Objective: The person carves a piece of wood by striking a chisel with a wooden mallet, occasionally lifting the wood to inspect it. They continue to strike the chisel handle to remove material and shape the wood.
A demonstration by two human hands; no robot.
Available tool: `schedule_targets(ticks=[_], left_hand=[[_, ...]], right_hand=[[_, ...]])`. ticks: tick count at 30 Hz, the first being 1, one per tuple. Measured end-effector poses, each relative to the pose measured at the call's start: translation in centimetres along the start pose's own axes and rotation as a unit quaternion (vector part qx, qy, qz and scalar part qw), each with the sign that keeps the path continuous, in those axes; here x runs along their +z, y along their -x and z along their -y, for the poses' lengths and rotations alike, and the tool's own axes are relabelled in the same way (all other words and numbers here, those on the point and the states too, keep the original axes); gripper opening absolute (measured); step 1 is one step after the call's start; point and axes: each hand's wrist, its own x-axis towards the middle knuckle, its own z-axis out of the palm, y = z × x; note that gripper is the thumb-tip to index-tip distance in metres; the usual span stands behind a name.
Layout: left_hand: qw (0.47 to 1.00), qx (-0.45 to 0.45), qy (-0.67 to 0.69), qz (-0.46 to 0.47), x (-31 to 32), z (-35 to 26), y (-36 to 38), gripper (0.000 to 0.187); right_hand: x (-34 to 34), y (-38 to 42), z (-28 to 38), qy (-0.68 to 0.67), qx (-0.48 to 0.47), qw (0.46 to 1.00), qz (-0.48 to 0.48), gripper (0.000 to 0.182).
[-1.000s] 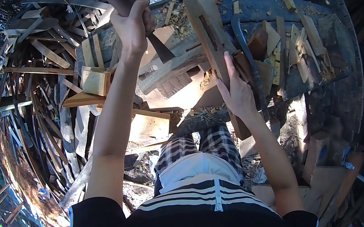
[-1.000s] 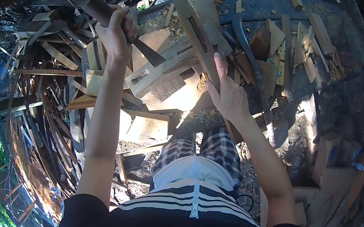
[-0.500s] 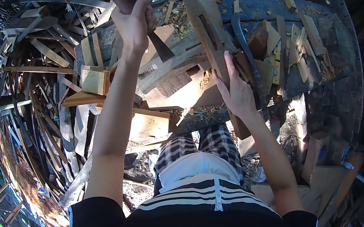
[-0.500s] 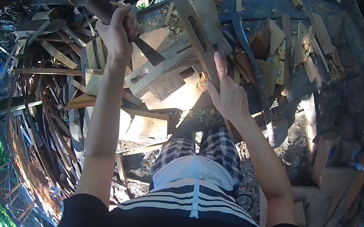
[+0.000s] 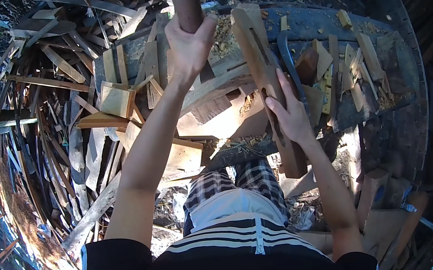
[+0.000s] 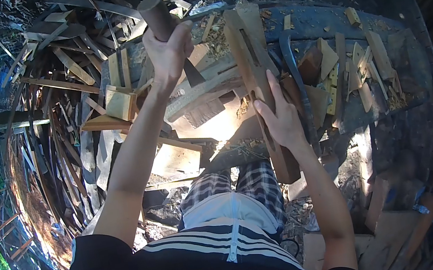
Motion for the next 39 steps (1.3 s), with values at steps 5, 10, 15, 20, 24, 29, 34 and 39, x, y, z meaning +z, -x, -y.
schedule_targets(ticks=[5, 10, 15, 20, 24, 29, 34, 39], left_hand=[[0.998, 0.044, -0.049, -0.001, 0.2, 0.5, 0.7, 0.015], [0.997, 0.035, -0.071, 0.011, 0.5, -0.1, 1.4, 0.023], [0.998, 0.039, -0.04, 0.009, 0.6, -0.1, 1.4, 0.027], [0.997, 0.038, -0.064, -0.003, 0.4, 0.5, 1.6, 0.027], [0.996, 0.085, -0.021, -0.012, 1.4, -0.7, 1.4, 0.026], [0.997, 0.006, -0.076, 0.011, 0.3, 0.2, 2.0, 0.026], [0.996, 0.073, -0.046, -0.011, 1.0, -0.6, 2.0, 0.02], [0.996, 0.059, -0.065, -0.033, 0.9, -0.8, 2.9, 0.02]], right_hand=[[-7.3, -3.1, 9.3, -0.048, -0.091, 0.993, -0.049, 0.064], [-10.6, -3.8, 16.3, -0.063, -0.279, 0.956, -0.067, 0.064], [-12.6, -3.5, 18.5, 0.072, -0.179, 0.978, 0.081, 0.067], [-11.3, -3.5, 18.7, 0.038, -0.314, 0.948, -0.036, 0.069], [-12.5, -3.5, 19.4, 0.096, -0.128, 0.977, 0.145, 0.068], [-10.5, -3.9, 18.4, -0.032, -0.347, 0.934, -0.085, 0.071], [-10.9, -3.5, 16.1, -0.024, -0.133, 0.987, 0.089, 0.068], [-7.5, -3.0, 10.0, -0.013, -0.05, 0.999, 0.007, 0.07]])
